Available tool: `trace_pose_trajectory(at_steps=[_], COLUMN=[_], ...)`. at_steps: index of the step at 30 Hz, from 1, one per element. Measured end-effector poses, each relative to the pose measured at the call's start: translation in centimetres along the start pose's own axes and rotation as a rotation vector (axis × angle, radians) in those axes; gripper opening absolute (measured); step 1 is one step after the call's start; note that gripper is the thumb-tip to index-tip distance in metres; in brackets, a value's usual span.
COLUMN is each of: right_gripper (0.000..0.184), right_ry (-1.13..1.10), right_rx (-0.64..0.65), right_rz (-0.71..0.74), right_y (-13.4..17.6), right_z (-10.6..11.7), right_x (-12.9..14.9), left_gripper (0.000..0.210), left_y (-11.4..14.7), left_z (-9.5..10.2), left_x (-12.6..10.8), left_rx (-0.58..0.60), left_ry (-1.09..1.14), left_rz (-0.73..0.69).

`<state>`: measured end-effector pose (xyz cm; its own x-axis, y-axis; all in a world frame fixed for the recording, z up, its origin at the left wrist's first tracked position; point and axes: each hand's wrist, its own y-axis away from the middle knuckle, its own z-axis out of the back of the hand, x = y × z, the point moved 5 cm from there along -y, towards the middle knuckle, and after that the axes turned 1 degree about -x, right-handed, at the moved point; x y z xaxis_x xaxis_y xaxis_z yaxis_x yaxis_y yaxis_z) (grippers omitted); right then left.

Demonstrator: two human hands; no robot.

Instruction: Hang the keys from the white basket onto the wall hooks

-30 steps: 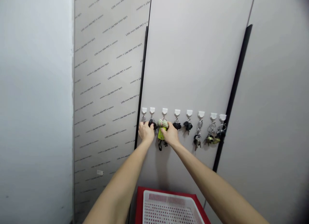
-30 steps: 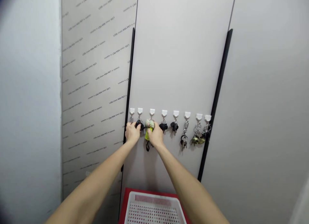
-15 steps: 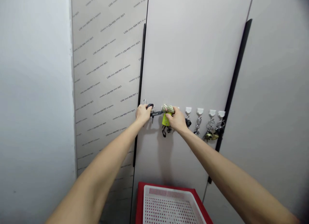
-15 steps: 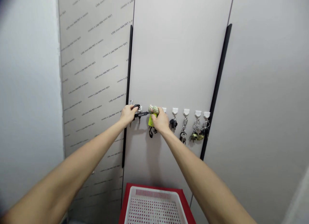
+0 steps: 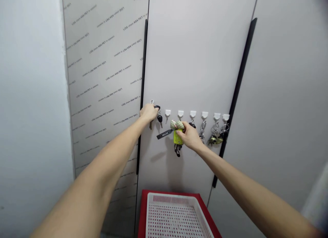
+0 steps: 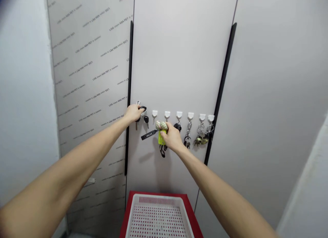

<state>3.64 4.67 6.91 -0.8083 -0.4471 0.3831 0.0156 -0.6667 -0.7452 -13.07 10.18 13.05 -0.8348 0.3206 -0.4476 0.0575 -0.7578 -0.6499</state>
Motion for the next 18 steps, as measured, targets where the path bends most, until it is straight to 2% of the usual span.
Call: trace_pose_trajectory(at_steps=[4,7,9,12,15,18], right_gripper=[0.029,0.029,0.027,0.024,0.022,0.025], right_ry=[0.028,0.031,0.034,0.044,0.059,0.106], right_rx=[0.074,0.179,0.272,0.41,0.54,0.648], right_rz=[-0.027,-0.041,-0.052,-0.083,-0.12,-0.155], right_y=[1.9,4.0,5.9,9.5,13.5,16.8], right_z=[0.2,-0.6,-1.6,-3.6,-5.3,-6.6], right_x=[-0.9,-2.2,-3.4,-5.5,-7.3,-8.6], left_gripper=[0.031,0.033,0.032,0.031,0.028,0.027], left_y=[1.8,4.7,7.5,12.5,17.5,21.9], left_z=[-0.1,-1.6,-3.7,-7.8,-11.5,-14.5], left_x=[-0.3,-0.4,-0.2,0.8,2.4,3.5], left_rx=[0.009,0.081,0.176,0.351,0.412,0.528], left_ry=[0.148,0.295,0.374,0.394,0.378,0.286], left_rz=[-0.041,-0.109,-0.137,-0.123,-0.052,-0.068])
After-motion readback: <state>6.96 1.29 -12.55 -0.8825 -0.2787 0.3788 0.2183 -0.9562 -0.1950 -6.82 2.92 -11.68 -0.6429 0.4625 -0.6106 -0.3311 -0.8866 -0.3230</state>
